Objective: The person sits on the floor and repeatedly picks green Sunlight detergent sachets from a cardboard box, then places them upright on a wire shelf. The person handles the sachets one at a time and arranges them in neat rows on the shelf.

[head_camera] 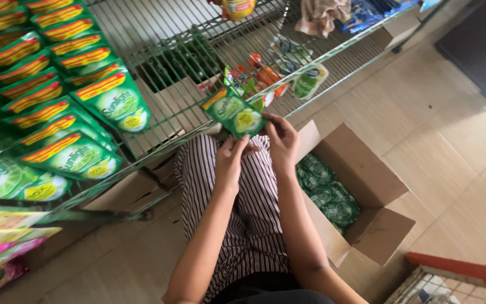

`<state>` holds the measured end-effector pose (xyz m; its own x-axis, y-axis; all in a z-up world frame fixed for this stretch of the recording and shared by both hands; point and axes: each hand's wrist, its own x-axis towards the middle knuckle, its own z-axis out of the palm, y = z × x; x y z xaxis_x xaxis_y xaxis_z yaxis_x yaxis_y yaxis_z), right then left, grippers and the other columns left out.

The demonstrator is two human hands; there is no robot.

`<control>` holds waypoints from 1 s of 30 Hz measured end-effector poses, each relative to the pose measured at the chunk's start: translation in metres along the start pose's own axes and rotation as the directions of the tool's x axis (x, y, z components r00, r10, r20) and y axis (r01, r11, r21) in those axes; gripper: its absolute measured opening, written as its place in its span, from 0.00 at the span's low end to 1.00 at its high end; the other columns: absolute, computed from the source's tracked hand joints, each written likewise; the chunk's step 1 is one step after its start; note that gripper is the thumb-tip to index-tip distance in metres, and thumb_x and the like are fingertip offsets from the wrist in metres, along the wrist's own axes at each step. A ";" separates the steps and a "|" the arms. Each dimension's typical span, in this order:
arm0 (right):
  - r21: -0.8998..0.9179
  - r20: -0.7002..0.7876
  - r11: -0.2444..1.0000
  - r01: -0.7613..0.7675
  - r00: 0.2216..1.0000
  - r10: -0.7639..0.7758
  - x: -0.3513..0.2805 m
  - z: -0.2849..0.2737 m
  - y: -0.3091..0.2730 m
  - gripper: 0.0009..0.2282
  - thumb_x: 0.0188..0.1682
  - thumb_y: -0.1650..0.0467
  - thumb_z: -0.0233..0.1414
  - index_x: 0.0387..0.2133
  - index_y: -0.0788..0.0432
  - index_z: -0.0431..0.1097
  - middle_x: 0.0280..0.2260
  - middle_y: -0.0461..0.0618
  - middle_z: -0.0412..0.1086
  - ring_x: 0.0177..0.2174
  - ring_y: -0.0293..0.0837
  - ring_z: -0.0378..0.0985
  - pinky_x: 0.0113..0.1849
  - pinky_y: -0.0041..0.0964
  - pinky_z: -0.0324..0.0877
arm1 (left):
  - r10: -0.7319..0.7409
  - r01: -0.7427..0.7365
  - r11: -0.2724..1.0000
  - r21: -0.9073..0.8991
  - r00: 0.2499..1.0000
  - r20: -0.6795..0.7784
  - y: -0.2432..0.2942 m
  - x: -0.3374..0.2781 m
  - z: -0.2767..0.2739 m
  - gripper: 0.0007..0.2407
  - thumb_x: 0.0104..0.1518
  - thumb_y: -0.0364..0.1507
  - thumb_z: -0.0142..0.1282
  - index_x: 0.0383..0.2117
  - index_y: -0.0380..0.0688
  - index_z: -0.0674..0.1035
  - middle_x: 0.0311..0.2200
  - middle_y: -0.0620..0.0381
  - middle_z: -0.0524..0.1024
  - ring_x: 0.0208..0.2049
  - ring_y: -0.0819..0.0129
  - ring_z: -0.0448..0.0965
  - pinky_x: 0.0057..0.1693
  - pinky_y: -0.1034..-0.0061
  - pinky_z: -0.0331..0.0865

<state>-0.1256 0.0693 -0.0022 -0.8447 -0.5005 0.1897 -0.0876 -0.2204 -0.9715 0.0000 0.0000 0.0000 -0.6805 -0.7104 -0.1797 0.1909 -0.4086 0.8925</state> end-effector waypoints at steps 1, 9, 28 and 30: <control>0.011 -0.009 1.000 0.007 1.000 -0.007 -0.001 0.002 -0.001 0.09 0.57 0.77 0.51 0.47 0.68 0.75 0.37 0.52 0.77 0.35 0.38 0.79 0.41 0.31 0.76 | -0.008 0.008 0.999 -0.045 1.000 0.007 -0.001 -0.002 0.000 0.11 0.63 0.37 0.57 0.34 0.41 0.80 0.31 0.55 0.82 0.37 0.69 0.83 0.49 0.75 0.73; 0.149 0.072 0.988 -0.037 0.997 0.026 -0.007 0.003 -0.018 0.11 0.60 0.77 0.48 0.53 0.67 0.69 0.47 0.52 0.73 0.38 0.36 0.76 0.40 0.30 0.76 | -0.058 0.062 0.987 -0.149 0.998 0.033 0.008 -0.008 0.008 0.10 0.62 0.37 0.56 0.32 0.45 0.79 0.30 0.57 0.83 0.34 0.73 0.83 0.46 0.79 0.74; 0.519 0.223 0.819 -0.244 0.964 0.146 -0.021 0.011 -0.022 0.18 0.61 0.76 0.46 0.65 0.61 0.58 0.51 0.52 0.65 0.37 0.38 0.75 0.35 0.27 0.72 | -0.039 0.044 0.997 -0.070 0.997 0.071 0.015 -0.007 0.009 0.12 0.64 0.39 0.55 0.34 0.44 0.80 0.29 0.57 0.83 0.29 0.77 0.78 0.41 0.81 0.71; 0.428 0.179 0.863 -0.268 0.961 0.210 -0.018 0.012 -0.024 0.18 0.58 0.76 0.45 0.62 0.61 0.59 0.50 0.52 0.66 0.38 0.39 0.77 0.38 0.29 0.75 | -0.040 0.041 0.999 -0.020 0.997 0.068 0.021 -0.007 0.008 0.13 0.64 0.40 0.54 0.33 0.45 0.80 0.29 0.58 0.84 0.29 0.77 0.79 0.41 0.82 0.72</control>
<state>-0.1015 0.0738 0.0198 -0.7360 -0.6769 0.0042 0.3768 -0.4148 -0.8282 0.0037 0.0010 0.0232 -0.7338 -0.6532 -0.1866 0.1769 -0.4489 0.8759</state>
